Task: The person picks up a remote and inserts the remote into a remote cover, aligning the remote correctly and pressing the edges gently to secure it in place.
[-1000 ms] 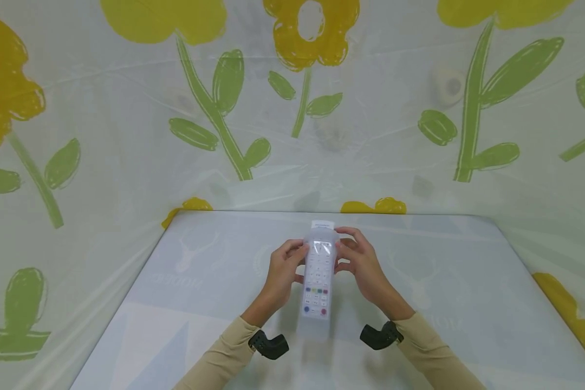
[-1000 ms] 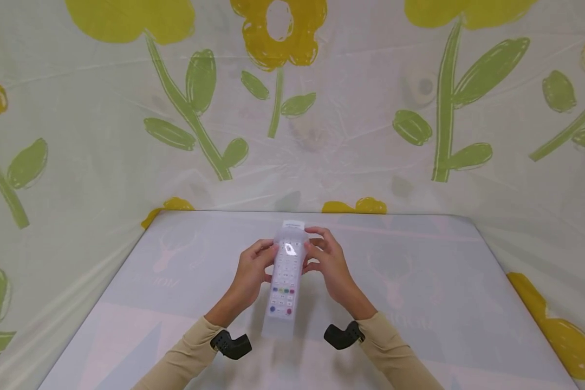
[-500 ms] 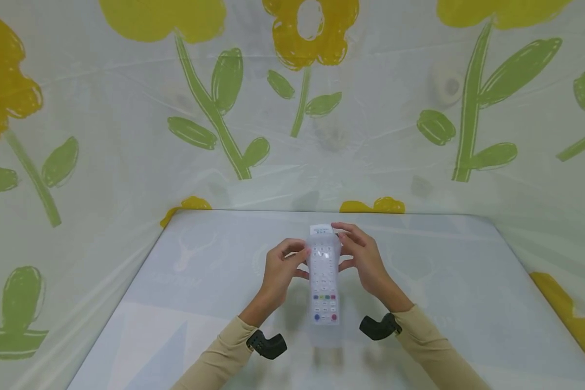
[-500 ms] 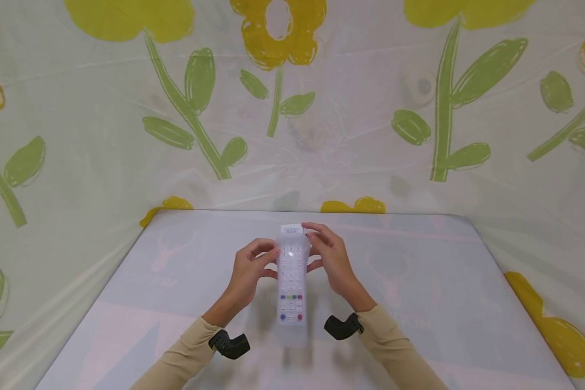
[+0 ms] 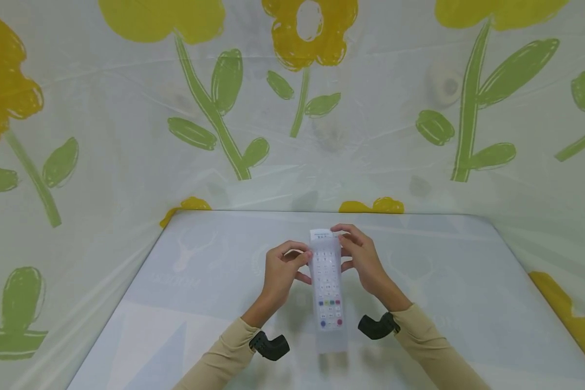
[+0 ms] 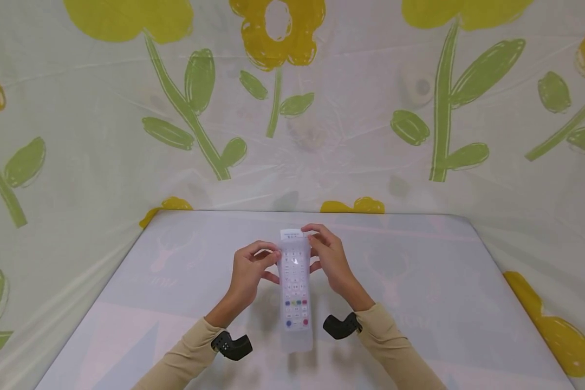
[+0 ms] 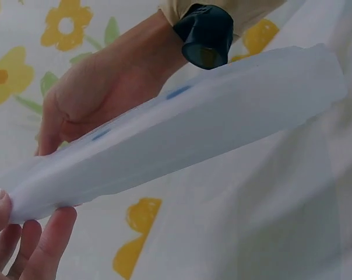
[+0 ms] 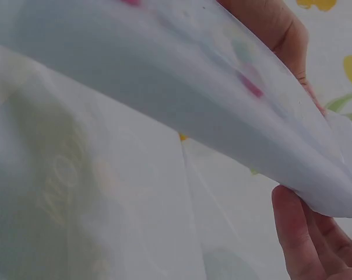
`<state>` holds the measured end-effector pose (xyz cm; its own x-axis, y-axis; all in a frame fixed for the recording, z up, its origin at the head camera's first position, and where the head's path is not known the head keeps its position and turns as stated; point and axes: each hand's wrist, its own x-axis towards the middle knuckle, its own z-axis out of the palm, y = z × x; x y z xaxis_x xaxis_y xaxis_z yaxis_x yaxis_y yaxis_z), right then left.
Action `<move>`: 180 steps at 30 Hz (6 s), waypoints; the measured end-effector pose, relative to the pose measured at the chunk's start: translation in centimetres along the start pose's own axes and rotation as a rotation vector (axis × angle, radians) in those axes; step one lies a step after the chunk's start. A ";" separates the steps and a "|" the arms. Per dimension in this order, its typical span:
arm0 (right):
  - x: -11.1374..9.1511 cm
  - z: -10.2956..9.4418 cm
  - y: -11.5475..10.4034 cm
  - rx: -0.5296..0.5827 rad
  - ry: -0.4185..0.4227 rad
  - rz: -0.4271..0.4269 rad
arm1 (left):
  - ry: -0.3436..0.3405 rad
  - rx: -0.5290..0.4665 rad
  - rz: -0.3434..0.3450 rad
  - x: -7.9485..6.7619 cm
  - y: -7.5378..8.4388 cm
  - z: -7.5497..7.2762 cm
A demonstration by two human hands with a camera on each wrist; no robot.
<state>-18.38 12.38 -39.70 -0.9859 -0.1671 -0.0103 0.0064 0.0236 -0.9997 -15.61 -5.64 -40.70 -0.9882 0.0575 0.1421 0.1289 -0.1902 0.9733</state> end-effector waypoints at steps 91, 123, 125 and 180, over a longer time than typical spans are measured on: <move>-0.8 -0.6 0.8 0.008 -0.049 -0.117 | 0.049 -0.015 -0.081 -0.8 0.5 -0.3; -1.9 -0.7 1.7 -0.017 -0.069 -0.104 | -0.021 0.046 -0.166 -0.5 0.3 -0.4; -2.1 -0.7 1.7 -0.008 -0.088 -0.156 | -0.010 0.028 -0.168 -0.4 0.3 -0.5; -2.2 -0.1 2.2 0.123 -0.132 -0.206 | -0.086 -0.024 -0.181 -1.2 1.3 -1.0</move>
<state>-16.22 12.91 -41.90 -0.9382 -0.2830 0.1992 -0.1640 -0.1432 -0.9760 -14.38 -6.91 -39.73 -0.9841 0.1765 -0.0191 -0.0535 -0.1923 0.9799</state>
